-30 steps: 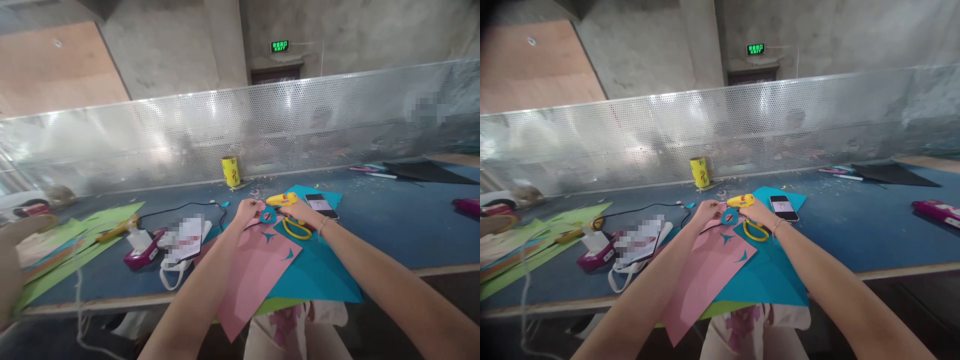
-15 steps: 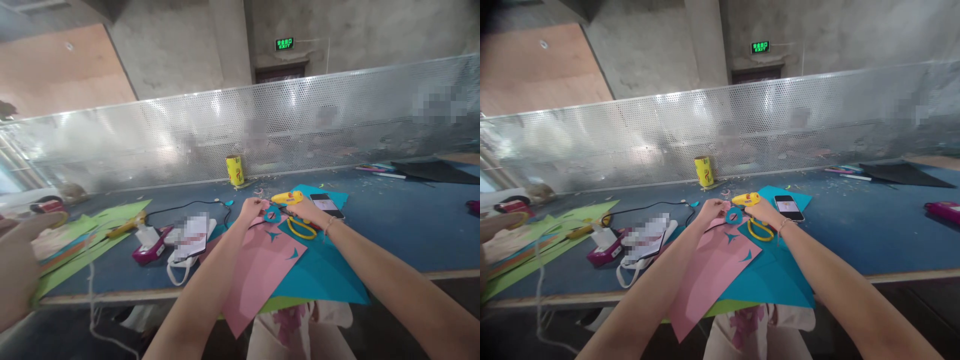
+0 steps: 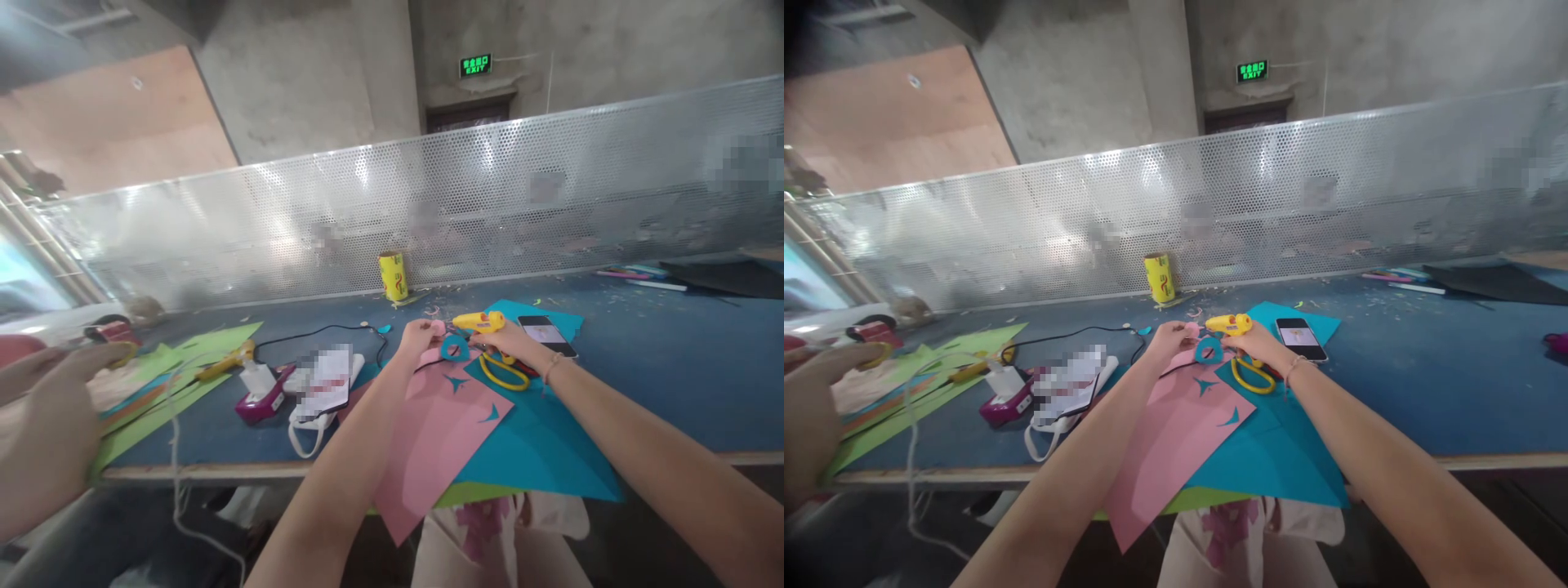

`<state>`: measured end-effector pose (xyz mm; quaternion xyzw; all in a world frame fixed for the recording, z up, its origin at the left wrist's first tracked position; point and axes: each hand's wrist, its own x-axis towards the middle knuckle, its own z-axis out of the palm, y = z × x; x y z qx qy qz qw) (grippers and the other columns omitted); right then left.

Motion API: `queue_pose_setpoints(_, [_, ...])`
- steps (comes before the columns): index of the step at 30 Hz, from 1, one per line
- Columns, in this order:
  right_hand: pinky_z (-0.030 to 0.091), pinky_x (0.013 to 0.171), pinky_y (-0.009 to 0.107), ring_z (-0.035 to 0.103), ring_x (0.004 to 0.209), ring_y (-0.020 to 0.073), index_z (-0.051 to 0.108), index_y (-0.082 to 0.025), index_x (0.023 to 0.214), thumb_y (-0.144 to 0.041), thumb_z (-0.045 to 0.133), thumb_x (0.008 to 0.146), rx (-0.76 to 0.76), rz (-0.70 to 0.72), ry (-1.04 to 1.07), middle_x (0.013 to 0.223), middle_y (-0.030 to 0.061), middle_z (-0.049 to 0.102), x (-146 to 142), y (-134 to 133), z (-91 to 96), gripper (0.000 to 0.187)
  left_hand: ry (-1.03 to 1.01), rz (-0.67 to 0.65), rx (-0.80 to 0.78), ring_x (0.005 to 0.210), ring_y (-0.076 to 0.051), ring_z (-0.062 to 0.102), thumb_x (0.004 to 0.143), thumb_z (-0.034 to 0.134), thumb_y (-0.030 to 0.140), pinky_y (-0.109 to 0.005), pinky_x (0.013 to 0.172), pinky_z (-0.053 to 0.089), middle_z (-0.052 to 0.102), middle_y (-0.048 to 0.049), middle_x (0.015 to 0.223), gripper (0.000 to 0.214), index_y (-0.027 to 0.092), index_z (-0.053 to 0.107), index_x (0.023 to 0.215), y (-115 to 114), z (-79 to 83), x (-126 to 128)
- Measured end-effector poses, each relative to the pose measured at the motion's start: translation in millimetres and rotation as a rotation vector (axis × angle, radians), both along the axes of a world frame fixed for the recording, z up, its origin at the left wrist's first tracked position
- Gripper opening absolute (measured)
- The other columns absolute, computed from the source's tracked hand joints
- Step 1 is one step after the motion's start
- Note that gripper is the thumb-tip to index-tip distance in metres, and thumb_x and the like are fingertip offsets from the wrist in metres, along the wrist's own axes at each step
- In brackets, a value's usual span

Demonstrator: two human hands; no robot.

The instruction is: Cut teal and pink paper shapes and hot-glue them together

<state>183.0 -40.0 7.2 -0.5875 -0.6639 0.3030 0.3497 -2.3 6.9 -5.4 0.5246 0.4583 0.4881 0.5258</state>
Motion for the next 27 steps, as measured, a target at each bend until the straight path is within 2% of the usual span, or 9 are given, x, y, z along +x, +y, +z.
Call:
queue_pose_setpoints(4, [0.030, 0.041, 0.020, 0.045, 0.046, 0.0096, 0.063, -0.014, 0.074, -0.031, 0.061, 0.071, 0.002, 0.024, 0.041, 0.052, 0.0007, 0.055, -0.4, -0.2, -2.2, 0.018, -0.006, 0.047, 0.017, 0.051, -0.009, 0.058, 0.071, 0.057, 0.004, -0.028, 0.064, 0.053, 0.057, 0.0018, 0.054, 0.008, 0.012, 0.057, 0.070, -0.2, 0.2, -0.6])
queue_pose_setpoints(8, [0.028, 0.039, 0.021, 0.040, 0.042, 0.0085, 0.060, -0.014, 0.073, -0.030, 0.060, 0.072, -0.035, 0.011, 0.059, 0.048, -0.0024, 0.049, -3.2, -3.7, -3.4, 0.016, 0.000, 0.053, 0.058, 0.052, -0.009, 0.058, 0.070, 0.057, 0.004, -0.028, 0.065, 0.053, 0.057, 0.0022, 0.055, 0.009, 0.012, 0.056, 0.068, 1.2, -0.7, -0.6])
queue_pose_setpoints(13, [0.032, 0.042, 0.021, 0.040, 0.042, 0.0077, 0.057, -0.015, 0.070, -0.026, 0.059, 0.071, -0.022, 0.010, 0.078, 0.048, -0.0038, 0.047, -4.8, -1.3, -5.7, 0.012, 0.124, 0.114, 0.125, 0.055, -0.010, 0.058, 0.070, 0.059, 0.011, -0.026, 0.064, 0.052, 0.057, 0.0021, 0.054, 0.005, 0.013, 0.058, 0.066, 6.6, -2.5, -3.5])
queue_pose_setpoints(17, [0.034, 0.044, 0.022, 0.043, 0.043, 0.0084, 0.060, -0.015, 0.079, -0.026, 0.060, 0.069, -0.016, 0.018, 0.042, 0.054, -0.0029, 0.053, -3.9, 1.9, -7.4, 0.015, 0.211, 0.093, 0.161, 0.059, -0.011, 0.060, 0.076, 0.056, 0.021, -0.025, 0.064, 0.052, 0.060, -0.0005, 0.057, 0.012, 0.014, 0.061, 0.068, 10.6, -5.0, -5.5])
queue_pose_setpoints(21, [0.032, 0.044, 0.021, 0.042, 0.043, 0.0079, 0.060, -0.014, 0.078, -0.027, 0.060, 0.070, -0.012, 0.058, 0.034, 0.054, -0.0034, 0.052, -3.0, 1.8, -6.0, 0.015, 0.346, 0.078, 0.209, 0.059, -0.012, 0.061, 0.077, 0.054, 0.019, -0.023, 0.061, 0.052, 0.060, -0.0016, 0.057, 0.015, 0.013, 0.059, 0.064, 11.7, -7.1, -4.7])
queue_pose_setpoints(27, [0.031, 0.042, 0.021, 0.042, 0.043, 0.0092, 0.061, -0.014, 0.079, -0.027, 0.059, 0.071, -0.036, 0.034, -0.032, 0.049, -0.0043, 0.048, -4.9, -5.5, 1.7, 0.016, 0.398, 0.072, 0.151, 0.060, -0.012, 0.062, 0.076, 0.056, 0.018, -0.021, 0.061, 0.051, 0.063, -0.0027, 0.061, 0.012, 0.014, 0.059, 0.065, 9.6, -6.1, -3.9])
